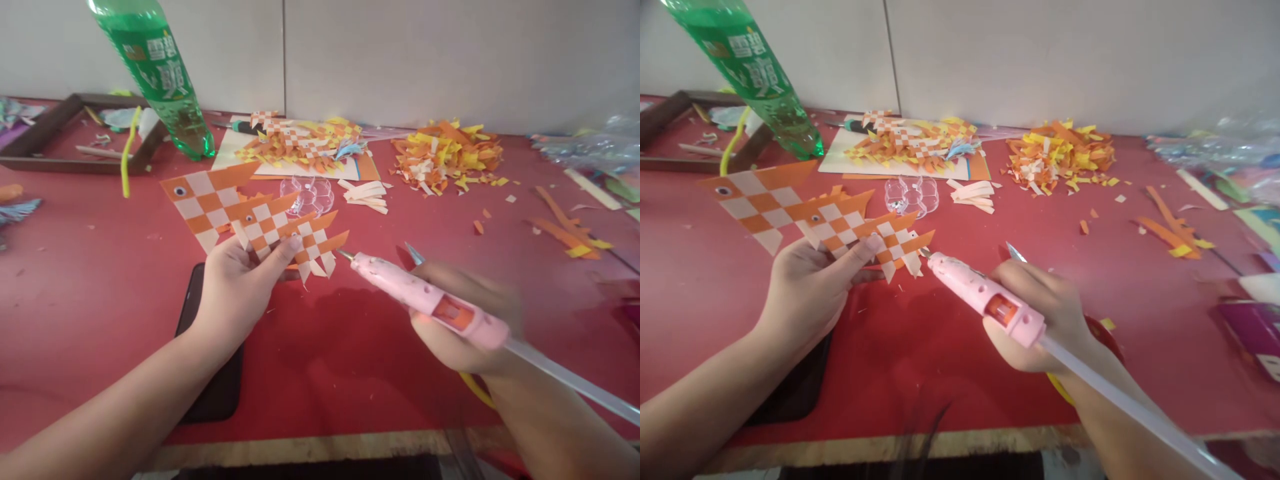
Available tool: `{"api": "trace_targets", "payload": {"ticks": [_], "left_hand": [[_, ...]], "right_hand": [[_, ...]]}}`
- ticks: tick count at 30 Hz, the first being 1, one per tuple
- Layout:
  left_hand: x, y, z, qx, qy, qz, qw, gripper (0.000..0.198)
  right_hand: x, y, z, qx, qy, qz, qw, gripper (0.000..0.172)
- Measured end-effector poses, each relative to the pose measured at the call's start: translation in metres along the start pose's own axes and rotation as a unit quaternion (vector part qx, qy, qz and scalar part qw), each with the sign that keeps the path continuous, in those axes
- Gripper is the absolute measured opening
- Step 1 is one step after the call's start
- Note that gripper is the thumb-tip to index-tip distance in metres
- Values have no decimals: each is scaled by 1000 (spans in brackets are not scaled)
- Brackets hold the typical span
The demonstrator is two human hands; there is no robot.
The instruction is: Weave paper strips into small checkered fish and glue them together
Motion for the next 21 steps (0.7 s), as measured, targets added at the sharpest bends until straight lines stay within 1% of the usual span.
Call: {"api": "trace_targets", "payload": {"ticks": [3, 7, 9, 13, 18, 21], "left_hand": [[-2, 0, -2, 40, -5, -10, 999, 17], [-4, -1, -3, 90, 10, 6, 996, 19], [-4, -2, -4, 102, 11, 2, 995, 18], [-4, 0, -7, 100, 1, -3, 995, 15], [-4, 1, -9, 82, -13, -17, 996, 18], [-4, 2, -9, 65, -7, -23, 998, 16]], "right_hand": [[2, 2, 8, -4, -38, 7, 999, 17], [5, 2, 11, -11, -61, 4, 998, 19], [5, 1, 10, -5, -58, 12, 998, 18], [5, -1, 10, 4, -44, 18, 999, 17], [5, 2, 12, 19, -38, 32, 999, 18], [5, 3, 10, 23, -40, 29, 999, 20]]}}
Point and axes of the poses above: each hand's wrist, its own x-axis towards the middle knuckle, its own y-axis out of the palm, z = x × y, the point moved 3 cm from there along x, towards the middle knuckle, and after that the axes turned 5 degrees about y, right-handed, at the moved point
